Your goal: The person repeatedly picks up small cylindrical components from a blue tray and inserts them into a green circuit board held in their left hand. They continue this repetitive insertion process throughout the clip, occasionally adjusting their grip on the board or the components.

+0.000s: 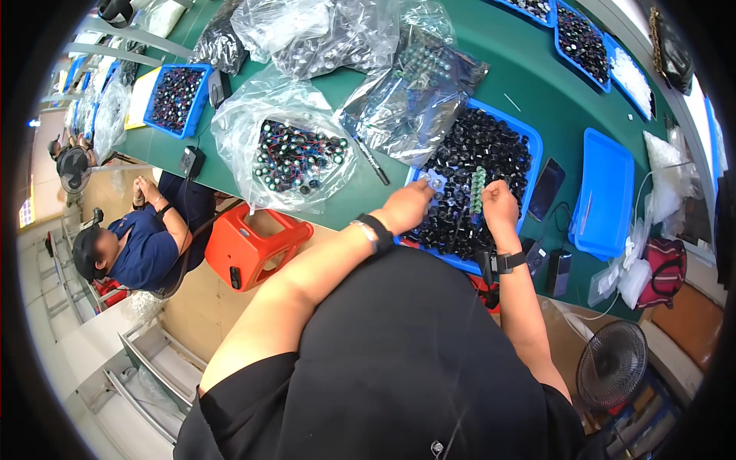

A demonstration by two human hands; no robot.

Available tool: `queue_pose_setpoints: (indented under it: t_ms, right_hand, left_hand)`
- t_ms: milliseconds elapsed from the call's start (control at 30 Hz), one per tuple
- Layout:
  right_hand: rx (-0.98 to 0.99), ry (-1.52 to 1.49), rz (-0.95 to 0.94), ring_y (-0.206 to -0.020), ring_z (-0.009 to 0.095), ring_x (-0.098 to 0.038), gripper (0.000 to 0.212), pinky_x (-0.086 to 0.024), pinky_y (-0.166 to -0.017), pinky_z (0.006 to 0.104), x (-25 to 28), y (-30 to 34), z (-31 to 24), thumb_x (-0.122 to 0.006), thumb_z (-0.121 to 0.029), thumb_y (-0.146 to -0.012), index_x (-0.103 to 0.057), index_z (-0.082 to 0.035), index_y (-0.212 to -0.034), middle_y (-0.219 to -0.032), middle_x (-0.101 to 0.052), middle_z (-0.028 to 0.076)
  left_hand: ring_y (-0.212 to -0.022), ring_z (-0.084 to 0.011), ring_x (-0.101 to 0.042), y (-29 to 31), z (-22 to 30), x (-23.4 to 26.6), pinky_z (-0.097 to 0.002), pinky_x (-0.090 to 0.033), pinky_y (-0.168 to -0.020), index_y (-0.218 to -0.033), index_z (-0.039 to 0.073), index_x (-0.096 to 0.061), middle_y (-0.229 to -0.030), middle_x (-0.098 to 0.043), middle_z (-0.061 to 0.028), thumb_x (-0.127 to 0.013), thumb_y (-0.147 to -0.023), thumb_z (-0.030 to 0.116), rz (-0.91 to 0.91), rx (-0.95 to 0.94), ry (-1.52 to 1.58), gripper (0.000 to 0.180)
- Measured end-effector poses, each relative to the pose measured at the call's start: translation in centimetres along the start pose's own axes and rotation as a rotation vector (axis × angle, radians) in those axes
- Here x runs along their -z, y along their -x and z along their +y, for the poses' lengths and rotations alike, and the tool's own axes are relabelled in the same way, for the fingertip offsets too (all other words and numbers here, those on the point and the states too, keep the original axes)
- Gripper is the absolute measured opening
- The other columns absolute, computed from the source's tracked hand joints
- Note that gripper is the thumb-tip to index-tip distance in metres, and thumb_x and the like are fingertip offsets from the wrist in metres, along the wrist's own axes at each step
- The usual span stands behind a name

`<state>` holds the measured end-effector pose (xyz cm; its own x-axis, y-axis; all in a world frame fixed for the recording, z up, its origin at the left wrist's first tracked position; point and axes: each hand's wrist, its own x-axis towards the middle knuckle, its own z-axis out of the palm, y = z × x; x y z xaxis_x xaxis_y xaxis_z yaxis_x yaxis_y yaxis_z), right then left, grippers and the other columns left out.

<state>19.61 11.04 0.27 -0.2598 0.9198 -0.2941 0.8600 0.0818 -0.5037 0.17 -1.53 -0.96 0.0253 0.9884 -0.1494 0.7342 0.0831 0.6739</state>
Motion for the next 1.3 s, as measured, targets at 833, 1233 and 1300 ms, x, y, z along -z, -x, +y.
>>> queue_pose_setpoints:
  t_ms: [833,1233,1300]
  right_hand:
    - [0.357,-0.745,-0.12,-0.082,0.008,-0.055,0.026,-0.045,-0.07,0.022,5.0,4.0,-6.4,-0.057,-0.017,-0.092,-0.052,-0.004,-0.114,-0.097,-0.058,0.005]
    - [0.159,-0.912,-0.316,-0.071,0.006,-0.053,0.017,-0.044,-0.064,0.0207,5.2,4.3,-7.4,-0.059,-0.012,-0.09,-0.061,-0.002,-0.104,-0.088,-0.062,0.0]
    - [0.129,-1.02,-0.326,-0.069,0.006,-0.052,0.017,-0.044,-0.063,0.0207,5.0,4.1,-7.0,-0.059,-0.012,-0.09,-0.06,-0.002,-0.104,-0.088,-0.061,0.001]
  left_hand:
    - [-0.096,-0.0221,-0.062,-1.2,5.5,9.5,-0.031,-0.051,-0.09,-0.122,-0.009,-0.048,-0.108,-0.058,-0.0127,-0.055,-0.087,0.001,-0.07,0.411,1.357,0.037]
    - [-0.095,-0.0161,-0.06,-1.3,6.4,8.9,-0.0276,-0.048,-0.087,-0.12,-0.004,-0.052,-0.105,-0.059,-0.0096,-0.058,-0.083,-0.003,0.036,0.373,1.269,0.038]
    - [-0.094,-0.0148,-0.059,-1.3,6.3,8.8,-0.0265,-0.048,-0.087,-0.121,-0.003,-0.052,-0.105,-0.06,-0.0093,-0.058,-0.082,-0.003,0.042,0.35,1.252,0.039]
